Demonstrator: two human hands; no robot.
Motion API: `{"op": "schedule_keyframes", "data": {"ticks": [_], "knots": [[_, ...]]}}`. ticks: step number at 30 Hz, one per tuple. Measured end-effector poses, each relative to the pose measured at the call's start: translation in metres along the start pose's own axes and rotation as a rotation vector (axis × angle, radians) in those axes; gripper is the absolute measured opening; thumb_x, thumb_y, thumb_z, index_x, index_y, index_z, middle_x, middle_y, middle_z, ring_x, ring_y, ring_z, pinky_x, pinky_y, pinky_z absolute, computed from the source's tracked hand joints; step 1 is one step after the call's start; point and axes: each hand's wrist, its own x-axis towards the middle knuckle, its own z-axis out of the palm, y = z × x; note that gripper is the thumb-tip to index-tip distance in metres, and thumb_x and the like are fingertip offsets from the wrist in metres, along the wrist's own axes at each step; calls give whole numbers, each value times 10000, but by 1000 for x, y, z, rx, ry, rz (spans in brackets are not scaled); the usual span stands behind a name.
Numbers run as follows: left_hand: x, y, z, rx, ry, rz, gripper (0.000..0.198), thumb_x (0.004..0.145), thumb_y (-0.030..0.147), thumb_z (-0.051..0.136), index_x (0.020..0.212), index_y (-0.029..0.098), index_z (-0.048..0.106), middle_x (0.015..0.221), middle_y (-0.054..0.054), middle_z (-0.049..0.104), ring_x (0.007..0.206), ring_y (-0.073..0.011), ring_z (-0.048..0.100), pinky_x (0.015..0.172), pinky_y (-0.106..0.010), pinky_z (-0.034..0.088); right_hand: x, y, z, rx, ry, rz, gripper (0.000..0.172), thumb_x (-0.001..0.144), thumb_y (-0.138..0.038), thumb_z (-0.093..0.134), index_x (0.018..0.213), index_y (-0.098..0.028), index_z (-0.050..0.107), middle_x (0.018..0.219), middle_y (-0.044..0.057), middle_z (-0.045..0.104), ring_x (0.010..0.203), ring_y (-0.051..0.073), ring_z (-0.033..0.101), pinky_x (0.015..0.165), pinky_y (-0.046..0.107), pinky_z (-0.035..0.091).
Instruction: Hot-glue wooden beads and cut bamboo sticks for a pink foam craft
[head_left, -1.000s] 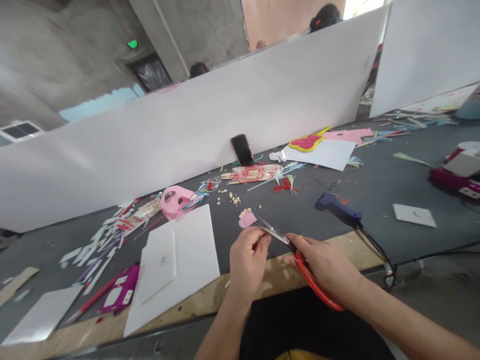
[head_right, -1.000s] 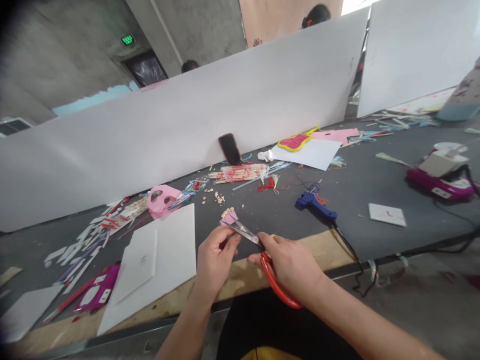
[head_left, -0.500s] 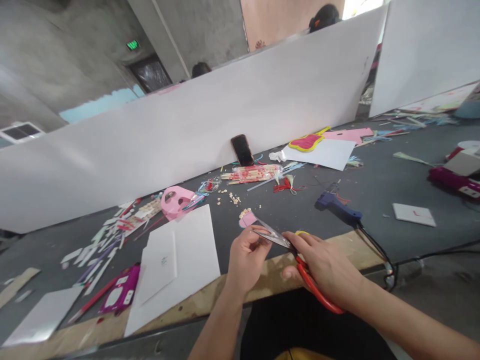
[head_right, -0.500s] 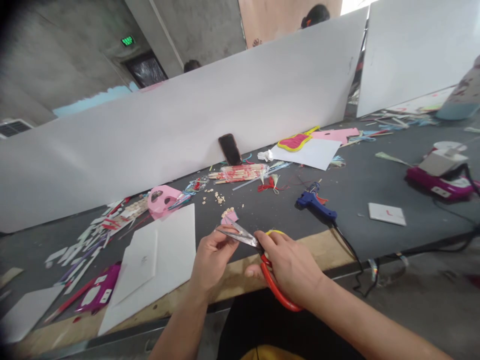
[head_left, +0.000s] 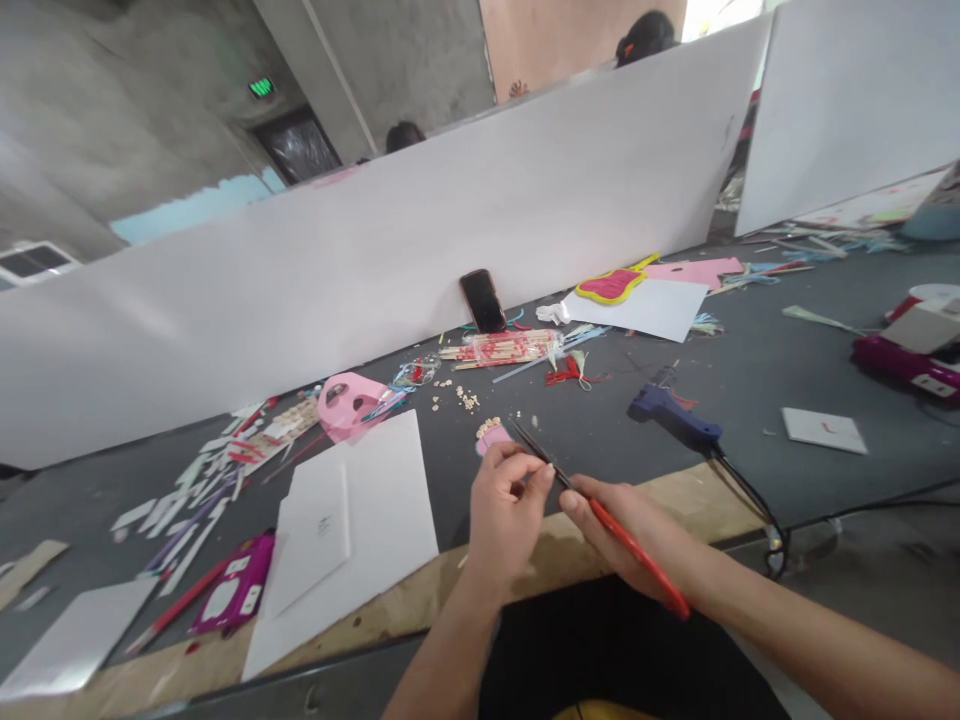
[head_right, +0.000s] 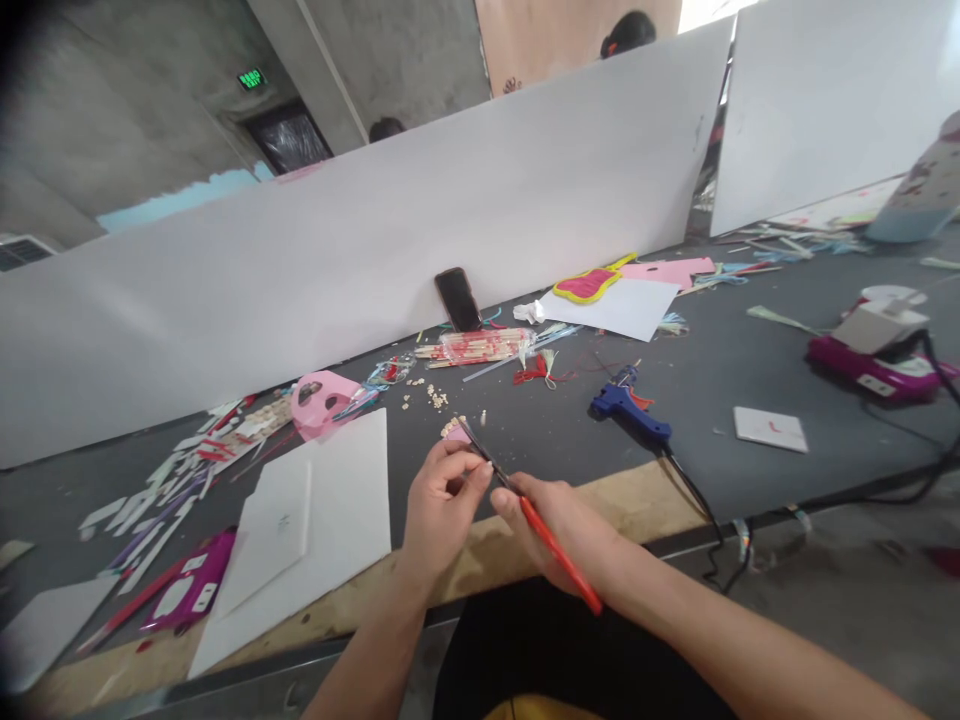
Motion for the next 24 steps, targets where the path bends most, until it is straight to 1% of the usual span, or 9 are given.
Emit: {"op": "schedule_keyframes", "data": {"ticks": [2,4,6,9,13,17,21,23,24], "knots": [[2,0,0,31,-27,14,153,821,212,577,696,186,661,832,-25,551,698,-116,555,573,-204,447,4,0,-5,13,-18,1,359,949,-446,296,837,-213,546,695,42,666,600,176,624,541,247,386],[5,-5,-4,80,-18,27,151,827,218,574,711,187,665,854,-34,565,735,-128,570,597,-212,463,9,6,-13,-71,-45,11,355,932,-478,341,919,-213,576,755,65,694,676,208,661,570,260,403],[9,-15,-13,147,40,33,153,840,232,562,742,183,669,902,-47,581,740,-129,578,614,-224,473,16,16,-21,-230,-62,64,362,915,-498,388,1037,-215,579,834,90,718,774,245,684,605,277,421],[18,-30,-27,227,120,36,161,859,266,540,804,181,664,952,-52,582,577,-75,525,564,-220,468,26,36,-33,-477,-34,175,435,903,-498,420,1172,-173,526,887,146,724,816,307,690,609,320,432],[34,-43,-41,315,225,112,155,861,272,542,834,173,658,1006,-61,574,525,-52,505,567,-223,485,38,53,-40,-592,-43,188,449,898,-404,451,1245,-120,474,910,188,717,838,334,689,630,355,444],[48,-57,-44,375,317,242,156,873,262,532,853,172,658,1011,-65,578,599,-73,564,604,-220,494,47,56,-43,-649,-80,163,420,896,-362,442,1245,-132,481,902,170,715,853,300,688,672,352,455],[51,-77,-42,413,364,358,138,871,238,540,850,175,662,992,-72,601,774,-129,625,664,-231,504,55,55,-57,-681,-151,107,462,807,-233,568,1259,-153,513,1122,174,655,1060,283,616,814,347,441],[49,-83,-41,390,376,376,128,868,229,545,851,182,662,978,-70,609,837,-148,631,686,-239,512,63,53,-70,-693,-211,123,510,725,-193,652,1227,-195,564,1097,144,674,1032,291,629,794,345,454],[48,-85,-41,372,382,374,122,866,227,547,853,186,661,974,-68,611,850,-151,631,693,-243,515,70,52,-77,-703,-227,151,466,721,-207,662,1183,-208,601,1035,131,695,976,297,650,757,351,465]]}}
